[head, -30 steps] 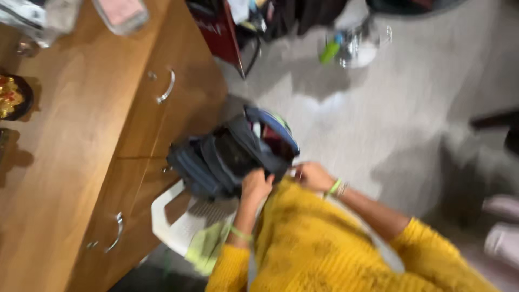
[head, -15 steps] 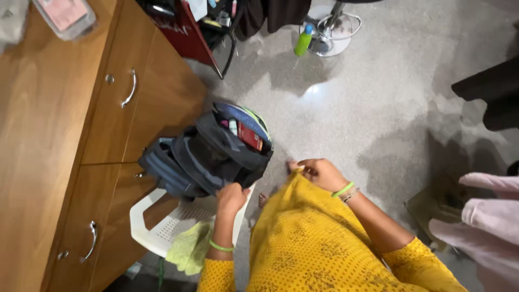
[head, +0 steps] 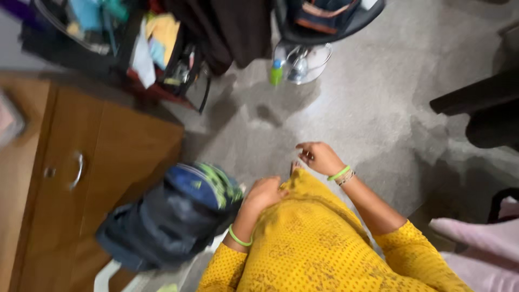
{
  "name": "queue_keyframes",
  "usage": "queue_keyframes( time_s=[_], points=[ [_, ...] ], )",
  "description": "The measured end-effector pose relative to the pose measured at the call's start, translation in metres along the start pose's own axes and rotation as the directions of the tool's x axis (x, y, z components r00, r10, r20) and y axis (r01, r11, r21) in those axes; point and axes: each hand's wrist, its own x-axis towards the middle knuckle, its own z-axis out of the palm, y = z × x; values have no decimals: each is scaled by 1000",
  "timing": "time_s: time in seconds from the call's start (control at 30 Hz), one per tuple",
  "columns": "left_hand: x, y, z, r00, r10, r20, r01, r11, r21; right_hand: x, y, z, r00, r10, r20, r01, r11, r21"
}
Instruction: The person packs a backpack by placing a colorful box, a clear plastic container, a black wallet, and a small orange-and-blue pouch into the bag. The person also organizes various cosmetic items, including brushes and bottles, into the pouch before placing it in the backpack.
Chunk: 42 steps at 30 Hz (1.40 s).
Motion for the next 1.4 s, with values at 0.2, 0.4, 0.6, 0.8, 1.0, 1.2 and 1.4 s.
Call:
queue_keyframes(
  time_s=[0.2, 0.4, 0.6, 0.8, 1.0, 1.2, 1.4],
  points=[
    [82, 49, -50, 998, -17, -64, 17, 1000, -3, 40, 75, -62, 999, 0, 38, 1, 1000, -16],
    [135, 30, -69, 998, -18, -52, 20, 1000, 24, 93, 100, -115, 990, 137, 43, -137, 991, -4],
    [216, 23, -99, 998, 46, 30, -47, 998, 32, 159, 118, -151, 984, 178, 27, -178, 984, 23],
    [310, 50, -174, 976, 210, -57, -210, 978, 10, 235, 144, -193, 974, 216, -63, -211, 974, 79],
    [368, 63, -266, 856, 378, -354, -415, 909, -33, 362, 252, -237, 781, 359, -511, -82, 871, 485],
    [389, 64, -298, 918, 306, -253, -333, 940, -74, 460, 382, -246, 560, 799, -219, 106, 193, 975],
    [389, 59, -268, 965, 237, -108, -250, 961, -118, 512, 419, -231, 581, 814, -11, 103, -60, 993]
  ],
)
